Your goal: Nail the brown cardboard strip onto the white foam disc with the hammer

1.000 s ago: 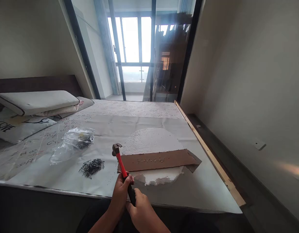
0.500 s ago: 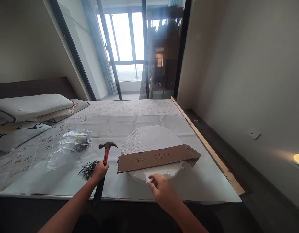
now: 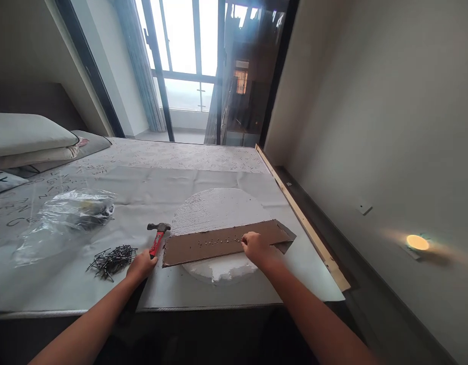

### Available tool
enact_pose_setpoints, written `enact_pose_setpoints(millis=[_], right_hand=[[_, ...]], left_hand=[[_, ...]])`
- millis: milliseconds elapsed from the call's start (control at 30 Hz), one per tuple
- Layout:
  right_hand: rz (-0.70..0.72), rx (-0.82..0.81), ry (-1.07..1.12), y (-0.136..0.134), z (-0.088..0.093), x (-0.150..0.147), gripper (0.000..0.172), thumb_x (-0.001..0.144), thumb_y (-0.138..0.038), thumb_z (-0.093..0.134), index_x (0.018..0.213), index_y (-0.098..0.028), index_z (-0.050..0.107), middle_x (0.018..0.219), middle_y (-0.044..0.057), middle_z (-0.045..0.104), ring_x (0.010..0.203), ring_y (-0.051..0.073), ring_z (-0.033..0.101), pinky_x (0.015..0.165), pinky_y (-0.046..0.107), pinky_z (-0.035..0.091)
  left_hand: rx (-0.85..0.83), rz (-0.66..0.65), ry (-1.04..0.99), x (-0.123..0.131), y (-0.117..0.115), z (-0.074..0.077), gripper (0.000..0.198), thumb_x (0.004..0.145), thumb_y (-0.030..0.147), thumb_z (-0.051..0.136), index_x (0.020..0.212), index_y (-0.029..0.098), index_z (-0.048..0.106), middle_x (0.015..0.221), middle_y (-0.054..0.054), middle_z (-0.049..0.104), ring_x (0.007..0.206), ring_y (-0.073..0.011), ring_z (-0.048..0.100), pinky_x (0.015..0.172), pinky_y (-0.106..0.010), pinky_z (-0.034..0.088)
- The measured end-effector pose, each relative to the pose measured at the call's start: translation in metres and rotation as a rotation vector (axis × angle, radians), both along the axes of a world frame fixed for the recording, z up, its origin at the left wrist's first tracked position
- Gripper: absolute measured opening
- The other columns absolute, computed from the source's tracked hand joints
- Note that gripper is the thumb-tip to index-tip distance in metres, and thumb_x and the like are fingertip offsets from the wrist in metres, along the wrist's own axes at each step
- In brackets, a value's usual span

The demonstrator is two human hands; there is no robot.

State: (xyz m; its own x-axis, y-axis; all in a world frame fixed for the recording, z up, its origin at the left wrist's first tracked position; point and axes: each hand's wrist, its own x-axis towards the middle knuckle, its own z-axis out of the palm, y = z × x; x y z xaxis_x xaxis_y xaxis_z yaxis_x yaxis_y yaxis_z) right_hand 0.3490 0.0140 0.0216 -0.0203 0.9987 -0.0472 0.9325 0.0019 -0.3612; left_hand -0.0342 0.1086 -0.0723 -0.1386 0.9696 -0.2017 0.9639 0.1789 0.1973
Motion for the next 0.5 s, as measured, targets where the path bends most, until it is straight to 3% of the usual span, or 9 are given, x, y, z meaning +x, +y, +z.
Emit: enact_pose_setpoints(millis=[233, 500], right_hand=[[0.092, -0.077, -0.169, 0.030, -0.009, 0.002, 0.022, 0.090, -0.030, 0.054, 0.105, -0.016, 0.060, 0.108, 0.005, 0.063, 0.092, 0.018, 0.061, 0.080, 0.038, 0.051], [0.215, -0.180, -0.225, 0.045, 0.004, 0.005, 0.022, 0.090, -0.030, 0.054, 0.106, -0.017, 0.061, 0.111, 0.006, 0.062, 0.095, 0.018, 0.061, 0.082, 0.038, 0.051]], left_hand=[[-0.023, -0.100, 0.107, -0.004, 0.008, -0.001, 0.039, 0.079, 0.033, 0.040, 0.106, 0.012, 0.058, 0.100, -0.019, 0.065, 0.094, -0.0315, 0.061, 0.072, -0.034, 0.044], [-0.026, -0.165, 0.166, -0.002, 0.010, 0.010, 0.038, 0.080, 0.040, 0.041, 0.099, 0.016, 0.063, 0.101, -0.015, 0.063, 0.097, -0.0299, 0.059, 0.080, -0.036, 0.045]])
